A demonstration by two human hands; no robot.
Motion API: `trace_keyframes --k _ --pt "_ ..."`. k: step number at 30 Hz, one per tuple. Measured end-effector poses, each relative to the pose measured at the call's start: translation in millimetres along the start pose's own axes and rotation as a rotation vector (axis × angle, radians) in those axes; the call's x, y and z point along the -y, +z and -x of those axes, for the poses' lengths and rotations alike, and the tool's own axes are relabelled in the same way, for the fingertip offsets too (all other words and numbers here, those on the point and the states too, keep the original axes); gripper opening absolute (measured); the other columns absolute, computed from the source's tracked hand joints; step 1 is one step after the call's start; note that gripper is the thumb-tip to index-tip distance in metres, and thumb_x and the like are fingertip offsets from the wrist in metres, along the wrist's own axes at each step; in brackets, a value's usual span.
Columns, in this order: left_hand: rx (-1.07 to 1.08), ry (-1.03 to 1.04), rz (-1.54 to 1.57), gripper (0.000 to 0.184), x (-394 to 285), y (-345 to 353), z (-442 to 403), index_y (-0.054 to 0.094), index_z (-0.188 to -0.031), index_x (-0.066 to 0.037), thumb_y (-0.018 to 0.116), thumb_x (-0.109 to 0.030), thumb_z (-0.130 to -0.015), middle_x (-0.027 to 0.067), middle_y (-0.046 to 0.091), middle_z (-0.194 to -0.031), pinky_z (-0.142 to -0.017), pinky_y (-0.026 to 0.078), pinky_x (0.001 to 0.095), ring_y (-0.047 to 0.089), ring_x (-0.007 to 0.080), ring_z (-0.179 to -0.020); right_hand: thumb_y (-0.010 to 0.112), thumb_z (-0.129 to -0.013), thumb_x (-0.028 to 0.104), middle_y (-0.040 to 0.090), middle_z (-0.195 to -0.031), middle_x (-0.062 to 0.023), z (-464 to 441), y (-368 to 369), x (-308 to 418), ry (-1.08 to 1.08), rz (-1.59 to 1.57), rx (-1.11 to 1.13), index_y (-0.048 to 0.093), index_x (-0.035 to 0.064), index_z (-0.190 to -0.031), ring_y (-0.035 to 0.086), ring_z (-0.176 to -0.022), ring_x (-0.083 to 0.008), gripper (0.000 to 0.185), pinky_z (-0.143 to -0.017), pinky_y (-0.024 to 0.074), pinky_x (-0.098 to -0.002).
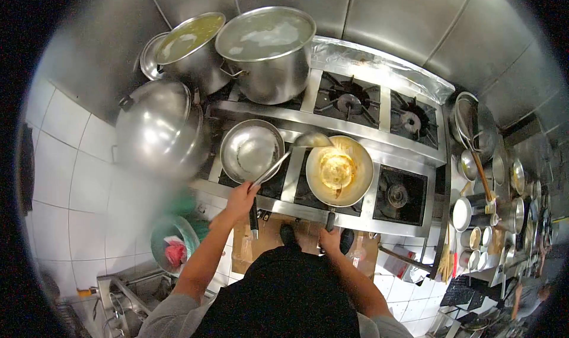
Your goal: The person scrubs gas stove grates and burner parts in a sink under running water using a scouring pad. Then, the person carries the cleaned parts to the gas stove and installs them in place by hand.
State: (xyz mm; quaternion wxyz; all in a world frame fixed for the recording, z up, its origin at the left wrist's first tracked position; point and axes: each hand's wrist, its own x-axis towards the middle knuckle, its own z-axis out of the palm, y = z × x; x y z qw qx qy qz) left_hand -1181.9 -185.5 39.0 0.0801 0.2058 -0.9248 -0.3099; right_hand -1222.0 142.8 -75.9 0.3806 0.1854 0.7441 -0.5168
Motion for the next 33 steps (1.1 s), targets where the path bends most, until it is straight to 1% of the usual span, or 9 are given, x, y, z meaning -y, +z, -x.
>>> trace_keyframes --k 2,6,10,14,27,29,30,31,33 --pt "-0.007 -0.085 0.148 0.032 13.5 -10.7 15.7 0.057 -0.087 0.002 0.056 -0.029 -0.094 0.0205 0.057 -0.068 -0.06 0.045 0.0454 0.057 0.0376 -0.062 0.065 -0.08 0.026 0.055 -0.057 -0.0044 12.2 -18.4 5.3 -0.225 0.23 -0.155 0.062 0.0025 -0.081 0.053 -0.048 -0.0168 0.024 -0.046 0.0412 -0.0345" --pt "-0.056 -0.315 0.421 0.034 45.5 -29.7 59.3 0.056 -0.082 0.002 0.051 -0.028 -0.098 0.011 0.054 -0.058 -0.052 0.041 0.0362 0.054 0.0221 -0.054 0.066 -0.08 0.029 0.054 -0.056 -0.0051 69.5 -35.2 53.1 -0.245 0.06 -0.077 0.06 0.0022 -0.08 0.051 -0.047 -0.0159 0.027 -0.045 0.0401 -0.0344" --pt "-0.166 -0.479 0.582 0.03 18.8 -72.3 77.6 0.054 -0.083 -0.002 0.051 -0.027 -0.099 0.0017 0.05 -0.056 -0.043 0.035 0.0269 0.048 0.0082 -0.046 0.065 -0.08 0.03 0.054 -0.06 -0.0084 69.0 -36.6 56.6 -0.385 0.375 -0.055 0.058 0.0 -0.082 0.054 -0.054 -0.0182 0.031 -0.052 0.0435 -0.037" --pt "-0.245 -0.498 0.828 0.021 11.2 -89.5 85.4 0.042 -0.103 -0.006 0.049 -0.026 -0.1 0.0032 0.052 -0.055 -0.038 0.031 0.0227 0.044 0.0076 -0.041 0.065 -0.081 0.032 0.053 -0.061 -0.0143 74.0 15.8 101.6 -0.669 0.459 0.051 0.057 -0.0016 -0.083 0.054 -0.057 -0.0229 0.035 -0.057 0.0458 -0.0394" --pt "-0.374 -0.585 0.816 0.023 9.0 -97.4 126.5 0.032 -0.107 -0.008 0.05 -0.019 -0.098 0.0101 0.057 -0.07 -0.035 0.036 0.0244 0.048 0.0117 -0.042 0.066 -0.082 0.034 0.063 -0.085 -0.0272 41.5 143.3 112.4 -0.626 0.484 0.187 0.06 -0.0024 -0.095 0.063 -0.081 -0.0418 0.039 -0.07 0.0485 -0.0474" --pt "-0.394 -0.639 0.777 0.022 9.6 -100.4 147.3 0.034 -0.105 -0.008 0.05 -0.02 -0.098 0.0096 0.057 -0.072 -0.039 0.039 0.0245 0.052 0.0119 -0.049 0.067 -0.082 0.038 0.065 -0.089 -0.0289 35.1 124.0 116.7 -0.558 0.762 0.289 0.062 -0.0043 -0.102 0.064 -0.086 -0.043 0.047 -0.075 0.0501 -0.0469" --pt "-0.424 -0.643 0.793 0.021 5.9 -102.4 154.8 0.035 -0.104 -0.008 0.051 -0.02 -0.098 0.0091 0.056 -0.073 -0.041 0.041 0.0246 0.053 0.012 -0.053 0.067 -0.081 0.039 0.065 -0.097 -0.0289 12.3 112.6 95.9 -0.802 0.506 0.265 0.062 -0.0048 -0.107 0.062 -0.09 -0.0438 0.051 -0.079 0.0492 -0.047" --pt "-0.456 -0.658 0.779 0.021 -2.7 -109.1 162.7 0.035 -0.103 -0.008 0.051 -0.021 -0.098 0.0082 0.056 -0.073 -0.041 0.041 0.0251 0.054 0.0121 -0.054 0.067 -0.081 0.036 0.065 -0.1 -0.0277 19.4 99.7 104.0 -0.746 0.378 0.365 0.061 -0.0049 -0.111 0.062 -0.094 -0.0411 0.051 -0.082 0.0488 -0.0438" --pt "-0.535 -0.707 0.798 0.025 -20.6 -119.8 185.4 0.034 -0.105 -0.007 0.053 -0.021 -0.098 0.008 0.057 -0.073 -0.042 0.041 0.026 0.052 0.0115 -0.052 0.066 -0.082 0.026 0.059 -0.068 -0.0139 61.9 61.2 140.9 -0.617 0.555 0.345 0.06 -0.0087 -0.094 0.056 -0.056 -0.0231 0.037 -0.054 0.0435 -0.0358"
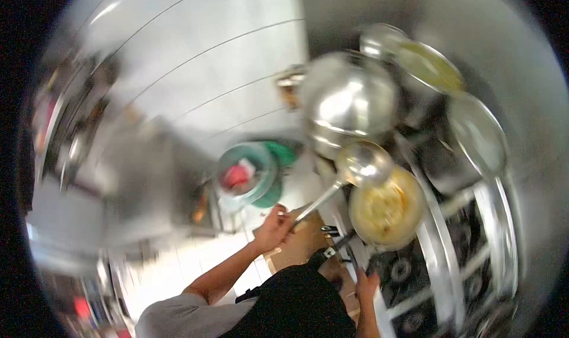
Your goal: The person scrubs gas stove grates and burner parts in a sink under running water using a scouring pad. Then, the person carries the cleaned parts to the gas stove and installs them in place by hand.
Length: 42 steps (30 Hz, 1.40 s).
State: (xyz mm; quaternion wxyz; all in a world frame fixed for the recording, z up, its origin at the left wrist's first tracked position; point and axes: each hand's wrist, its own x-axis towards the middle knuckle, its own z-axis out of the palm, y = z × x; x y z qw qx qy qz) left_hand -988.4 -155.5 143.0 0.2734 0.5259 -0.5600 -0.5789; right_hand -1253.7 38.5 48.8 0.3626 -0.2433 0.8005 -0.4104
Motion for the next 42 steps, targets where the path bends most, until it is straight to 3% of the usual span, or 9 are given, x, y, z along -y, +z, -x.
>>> trace_keyframes --k 3,7,9,10,13,19,29,36,42 --pt "-0.166 0.172 0.112 0.025 38.7 -10.1 38.8 0.032 -0.106 -0.007 0.054 -0.017 -0.098 0.0082 0.058 -0.072 -0.042 0.041 0.0263 0.049 0.0108 -0.049 0.067 -0.081 0.026 0.056 -0.06 -0.0094 -1.2 -45.9 -23.9 0.101 0.211 0.086 0.059 -0.0057 -0.085 0.049 -0.049 -0.0183 0.032 -0.048 0.0389 -0.0376" --pt "-0.33 0.024 0.243 0.023 81.3 -12.7 111.0 0.032 -0.101 -0.009 0.055 -0.012 -0.097 0.0064 0.056 -0.07 -0.042 0.041 0.0257 0.05 0.01 -0.05 0.067 -0.088 0.016 0.043 -0.054 0.0008 -22.8 -88.3 -85.7 -0.119 0.344 0.386 0.04 0.0013 -0.138 0.036 -0.042 -0.0102 0.06 -0.037 0.0293 -0.0305" --pt "-0.532 0.068 0.236 0.023 102.5 -29.1 153.1 0.032 -0.098 -0.01 0.055 -0.012 -0.097 0.0064 0.056 -0.069 -0.041 0.04 0.0254 0.05 0.0097 -0.049 0.069 -0.085 0.02 0.038 -0.051 0.0022 21.5 -68.2 -5.6 -0.023 0.27 0.454 0.05 0.0043 -0.071 0.034 -0.043 -0.01 0.028 -0.041 0.0254 -0.0315" --pt "-0.563 0.033 0.285 0.024 108.7 -36.0 172.2 0.032 -0.096 -0.011 0.056 -0.013 -0.096 0.0066 0.057 -0.068 -0.04 0.039 0.0251 0.05 0.0094 -0.049 0.037 -0.096 0.029 0.034 -0.055 -0.0028 1.4 -76.3 -29.5 -0.295 0.631 0.765 0.061 0.0101 -0.126 0.033 -0.049 -0.0183 0.043 -0.053 0.0285 -0.0366" --pt "-0.742 -0.019 0.356 0.019 106.2 -60.4 216.0 0.038 -0.094 -0.008 0.056 -0.014 -0.096 0.0033 0.057 -0.067 -0.044 0.039 0.0248 0.051 0.0075 -0.053 0.069 -0.084 0.016 0.068 -0.084 -0.0114 -20.1 -28.1 -27.3 -0.029 0.396 0.709 0.063 -0.0004 -0.105 0.063 -0.069 -0.0246 0.027 -0.058 0.0494 -0.0358" --pt "-0.888 -0.022 0.176 0.021 113.5 -119.6 261.7 0.035 -0.088 -0.008 0.053 -0.012 -0.098 0.0057 0.055 -0.067 -0.037 0.033 0.023 0.043 0.0066 -0.044 0.067 -0.083 0.052 0.059 -0.063 -0.0069 64.4 68.9 72.5 -0.039 0.428 0.861 0.063 0.0035 -0.094 0.059 -0.057 -0.0167 0.05 -0.051 0.0463 -0.0355" --pt "-0.255 0.007 0.132 0.026 126.2 -142.4 167.3 0.031 -0.095 -0.011 0.057 -0.007 -0.094 0.0115 0.058 -0.065 -0.03 0.033 0.0246 0.047 0.0114 -0.038 0.064 -0.086 0.051 0.06 -0.063 -0.0117 98.7 144.8 12.6 -0.04 -0.013 0.232 0.061 -0.0013 -0.083 0.059 -0.059 -0.0178 0.053 -0.056 0.0464 -0.0369" --pt "0.208 0.108 0.002 0.03 77.6 -55.7 30.7 0.03 -0.091 -0.008 0.059 -0.002 -0.09 0.0132 0.057 -0.065 -0.03 0.034 0.026 0.048 0.0129 -0.037 0.061 -0.087 0.048 0.061 -0.068 -0.0243 -9.4 171.5 -22.7 -0.106 0.017 -0.304 0.059 -0.0068 -0.077 0.062 -0.071 -0.0435 0.056 -0.065 0.0467 -0.0499" --pt "0.426 0.132 -0.081 0.03 45.7 45.1 -80.9 0.029 -0.092 -0.008 0.059 -0.009 -0.091 0.0155 0.058 -0.067 -0.028 0.036 0.0279 0.052 0.0175 -0.038 0.063 -0.087 0.043 0.064 -0.077 -0.0274 -72.2 171.9 -3.7 -0.041 -0.015 -0.295 0.063 -0.0042 -0.088 0.065 -0.079 -0.0439 0.047 -0.065 0.0498 -0.0495"
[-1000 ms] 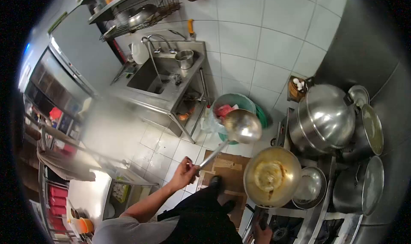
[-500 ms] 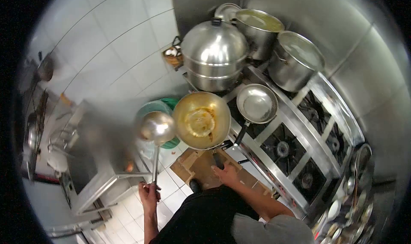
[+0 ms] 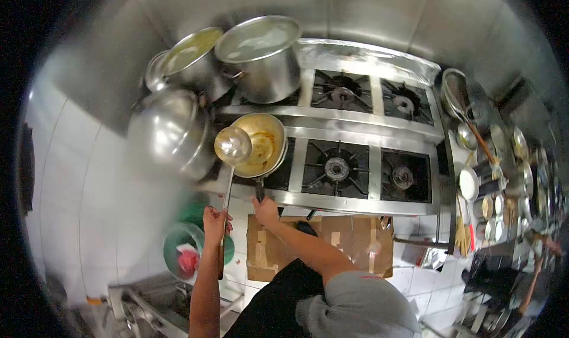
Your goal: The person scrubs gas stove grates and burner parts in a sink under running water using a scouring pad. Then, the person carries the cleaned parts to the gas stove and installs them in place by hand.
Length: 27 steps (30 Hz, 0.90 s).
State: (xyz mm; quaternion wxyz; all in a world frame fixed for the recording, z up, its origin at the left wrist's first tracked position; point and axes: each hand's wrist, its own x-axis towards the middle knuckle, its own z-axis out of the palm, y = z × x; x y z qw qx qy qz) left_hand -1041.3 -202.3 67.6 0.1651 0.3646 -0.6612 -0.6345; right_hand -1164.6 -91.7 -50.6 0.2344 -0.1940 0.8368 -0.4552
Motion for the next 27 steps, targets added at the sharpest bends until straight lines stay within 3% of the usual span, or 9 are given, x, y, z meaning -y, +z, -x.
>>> trace_keyframes --k 3,8,12,14,18,21,23,25,27 --pt "0.02 -0.086 -0.054 0.03 0.3 16.4 -51.4 0.03 -0.094 -0.007 0.059 -0.009 -0.091 0.0164 0.058 -0.067 -0.028 0.037 0.0291 0.053 0.0189 -0.038 0.056 -0.091 0.048 0.063 -0.074 -0.0279 -4.9 3.3 21.1 0.193 -0.155 -0.082 0.061 -0.0056 -0.083 0.064 -0.075 -0.045 0.054 -0.063 0.0506 -0.0494" --pt "0.046 -0.179 -0.128 0.032 13.6 28.4 -106.3 0.03 -0.094 -0.004 0.061 -0.011 -0.089 0.0176 0.058 -0.065 -0.028 0.041 0.0325 0.055 0.0227 -0.038 0.048 -0.093 0.055 0.062 -0.076 -0.0323 -7.5 16.5 22.6 0.257 -0.13 -0.07 0.059 -0.0084 -0.083 0.065 -0.078 -0.0448 0.065 -0.068 0.0509 -0.0511" --pt "0.06 -0.187 -0.128 0.032 24.3 31.0 -125.1 0.031 -0.094 -0.003 0.061 -0.012 -0.089 0.0183 0.058 -0.065 -0.028 0.042 0.0327 0.057 0.0244 -0.04 0.047 -0.093 0.056 0.063 -0.075 -0.0297 -18.0 19.6 12.8 0.212 -0.116 -0.01 0.058 -0.0081 -0.089 0.065 -0.077 -0.0444 0.065 -0.068 0.0513 -0.0504" --pt "0.063 -0.222 -0.108 0.032 29.6 32.0 -133.7 0.032 -0.093 -0.003 0.061 -0.014 -0.09 0.0172 0.058 -0.065 -0.03 0.045 0.0338 0.059 0.0253 -0.042 0.045 -0.094 0.054 0.065 -0.076 -0.0272 -21.6 13.3 3.1 0.132 -0.131 0.223 0.056 -0.0083 -0.095 0.065 -0.079 -0.0426 0.064 -0.069 0.0521 -0.0488" --pt "0.042 -0.234 -0.127 0.034 26.3 43.3 -144.7 0.036 -0.091 -0.002 0.065 -0.02 -0.09 0.0151 0.058 -0.069 -0.037 0.052 0.0359 0.062 0.0243 -0.05 0.041 -0.095 0.056 0.065 -0.088 -0.0283 -9.2 -27.6 11.1 0.204 -0.224 0.388 0.057 -0.0093 -0.106 0.066 -0.084 -0.0407 0.068 -0.076 0.0522 -0.0477" --pt "0.176 -0.2 -0.114 0.038 35.4 35.6 -149.8 0.038 -0.091 -0.002 0.065 -0.028 -0.091 0.0131 0.057 -0.073 -0.044 0.053 0.0354 0.063 0.022 -0.057 0.051 -0.093 0.041 0.064 -0.088 -0.0212 -6.5 9.8 -49.7 -0.133 -0.167 0.329 0.053 -0.004 -0.113 0.066 -0.076 -0.0342 0.05 -0.069 0.054 -0.0428" --pt "0.217 -0.185 -0.256 0.042 39.6 29.2 -153.6 0.042 -0.088 -0.002 0.061 -0.038 -0.093 0.0093 0.054 -0.074 -0.052 0.053 0.0352 0.062 0.0194 -0.061 0.057 -0.09 0.031 0.062 -0.091 -0.0168 -0.5 -5.6 -62.1 -0.175 -0.2 0.311 0.052 0.0 -0.115 0.065 -0.071 -0.0299 0.039 -0.066 0.0546 -0.0395" --pt "0.24 -0.29 -0.266 0.052 28.4 22.6 -150.2 0.051 -0.089 0.0 0.053 -0.052 -0.094 0.008 0.054 -0.074 -0.057 0.052 0.0339 0.059 0.0183 -0.063 0.055 -0.093 0.032 0.062 -0.09 -0.0143 6.0 -34.4 -54.7 -0.065 -0.214 0.297 0.054 0.0019 -0.113 0.064 -0.071 -0.0251 0.037 -0.064 0.0542 -0.0362" --pt "0.249 -0.29 -0.178 0.055 54.1 5.4 -157.6 0.053 -0.092 0.0 0.052 -0.055 -0.093 0.0088 0.055 -0.075 -0.057 0.053 0.0332 0.059 0.0176 -0.064 0.051 -0.097 0.038 0.063 -0.09 -0.0117 14.5 -65.0 -27.7 0.288 -0.533 0.295 0.055 0.0034 -0.11 0.065 -0.073 -0.0219 0.037 -0.062 0.0534 -0.0337"
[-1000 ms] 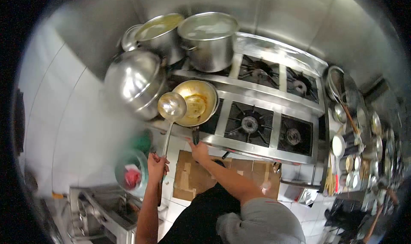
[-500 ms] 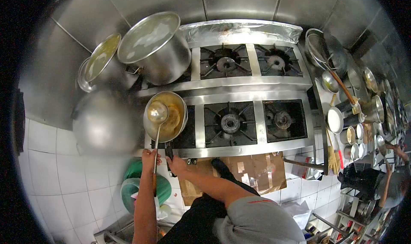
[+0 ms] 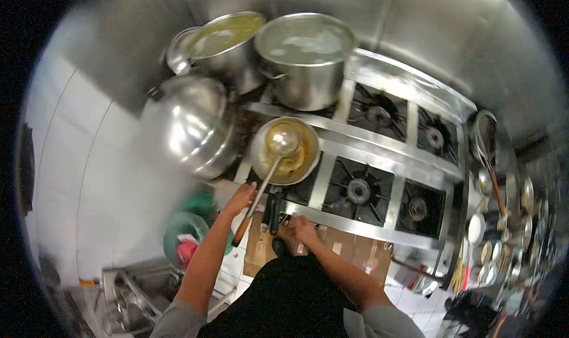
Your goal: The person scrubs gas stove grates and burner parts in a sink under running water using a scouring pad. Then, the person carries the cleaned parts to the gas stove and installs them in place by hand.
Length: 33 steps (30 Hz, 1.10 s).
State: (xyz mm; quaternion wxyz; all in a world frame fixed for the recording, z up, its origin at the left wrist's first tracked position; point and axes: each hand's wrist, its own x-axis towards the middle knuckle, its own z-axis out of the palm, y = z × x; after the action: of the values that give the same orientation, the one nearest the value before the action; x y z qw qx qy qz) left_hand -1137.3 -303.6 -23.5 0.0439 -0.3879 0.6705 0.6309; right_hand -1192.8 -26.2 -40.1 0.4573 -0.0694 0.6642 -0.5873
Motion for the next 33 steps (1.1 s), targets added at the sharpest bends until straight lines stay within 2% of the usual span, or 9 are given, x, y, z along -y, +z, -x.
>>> trace_keyframes --k 1,6,7,8,18,24,28,31,33 --pt "0.015 -0.004 0.072 0.053 0.2 -6.0 8.7 0.053 -0.092 -0.002 0.052 -0.055 -0.093 0.0083 0.057 -0.076 -0.058 0.053 0.0334 0.059 0.0174 -0.065 0.048 -0.098 0.041 0.063 -0.091 -0.0108 8.3 -3.5 6.4 0.142 -0.221 -0.039 0.056 0.0042 -0.109 0.065 -0.073 -0.0208 0.039 -0.062 0.053 -0.0325" --pt "0.086 0.001 0.656 0.04 60.3 -54.5 46.9 0.056 -0.097 -0.004 0.052 -0.044 -0.095 0.0074 0.063 -0.082 -0.057 0.054 0.0335 0.064 0.0182 -0.067 0.048 -0.098 0.044 0.058 -0.079 -0.0052 26.4 -40.9 40.0 -0.17 -0.001 -0.131 0.059 0.006 -0.103 0.056 -0.066 -0.0137 0.04 -0.061 0.0497 -0.0286" --pt "-0.104 -0.056 0.341 0.033 65.1 -57.4 67.9 0.056 -0.106 -0.003 0.052 -0.034 -0.097 0.0127 0.066 -0.088 -0.058 0.055 0.0323 0.067 0.0204 -0.071 0.047 -0.099 0.041 0.057 -0.078 -0.0045 16.4 -50.6 35.3 -0.228 -0.005 -0.162 0.059 0.0044 -0.101 0.054 -0.065 -0.0129 0.039 -0.059 0.0473 -0.0271" --pt "-0.245 -0.074 0.333 0.035 68.3 -63.6 104.0 0.058 -0.098 -0.001 0.051 -0.036 -0.098 0.0105 0.066 -0.081 -0.056 0.053 0.0309 0.065 0.0181 -0.064 0.046 -0.1 0.039 0.054 -0.075 -0.0039 38.0 -26.3 80.9 -0.383 0.113 -0.153 0.057 0.003 -0.096 0.052 -0.063 -0.0123 0.038 -0.056 0.0437 -0.0256" --pt "-1.369 -0.057 1.178 0.033 250.2 -0.4 381.4 0.059 -0.086 0.001 0.059 -0.031 -0.093 0.006 0.053 -0.06 -0.049 0.051 0.0324 0.056 0.0171 -0.051 0.047 -0.099 0.018 0.052 -0.065 -0.0037 58.7 106.5 159.4 -0.388 0.473 0.682 0.054 0.0017 -0.076 0.049 -0.055 -0.0111 0.029 -0.054 0.0416 -0.0267" --pt "-1.778 0.124 1.25 0.032 303.6 -1.0 528.2 0.051 -0.072 -0.006 0.053 -0.028 -0.095 0.008 0.054 -0.056 -0.047 0.05 0.0311 0.057 0.0181 -0.05 0.054 -0.097 0.017 0.062 -0.078 -0.006 111.8 221.3 101.8 -0.32 0.639 1.103 0.059 0.0005 -0.099 0.059 -0.066 -0.0114 0.017 -0.059 0.0475 -0.0261" --pt "-1.805 0.217 1.178 0.021 331.4 -45.4 628.6 0.058 -0.095 -0.003 0.054 -0.024 -0.095 0.0103 0.065 -0.081 -0.06 0.052 0.0323 0.063 0.0184 -0.069 0.056 -0.096 0.014 0.064 -0.087 -0.0072 153.0 294.4 18.4 -0.048 0.791 1.345 0.059 0.0013 -0.107 0.063 -0.072 -0.0131 0.017 -0.063 0.051 -0.0258" --pt "-1.773 0.306 1.079 0.031 356.1 -90.6 695.5 0.056 -0.115 -0.002 0.056 -0.024 -0.095 0.0105 0.066 -0.096 -0.069 0.053 0.0327 0.065 0.019 -0.082 0.057 -0.096 0.015 0.065 -0.089 -0.0075 211.8 344.0 -19.8 0.075 0.821 1.436 0.059 0.0004 -0.107 0.064 -0.075 -0.0134 0.018 -0.065 0.052 -0.0257" --pt "-1.725 0.238 1.053 0.029 359.8 -132.4 732.7 0.055 -0.113 -0.001 0.055 -0.025 -0.096 0.0113 0.067 -0.098 -0.072 0.054 0.0342 0.065 0.0191 -0.085 0.058 -0.096 0.014 0.065 -0.089 -0.0073 243.6 375.5 -42.3 0.155 0.831 1.479 0.059 0.0001 -0.108 0.063 -0.075 -0.0125 0.018 -0.066 0.052 -0.0253"
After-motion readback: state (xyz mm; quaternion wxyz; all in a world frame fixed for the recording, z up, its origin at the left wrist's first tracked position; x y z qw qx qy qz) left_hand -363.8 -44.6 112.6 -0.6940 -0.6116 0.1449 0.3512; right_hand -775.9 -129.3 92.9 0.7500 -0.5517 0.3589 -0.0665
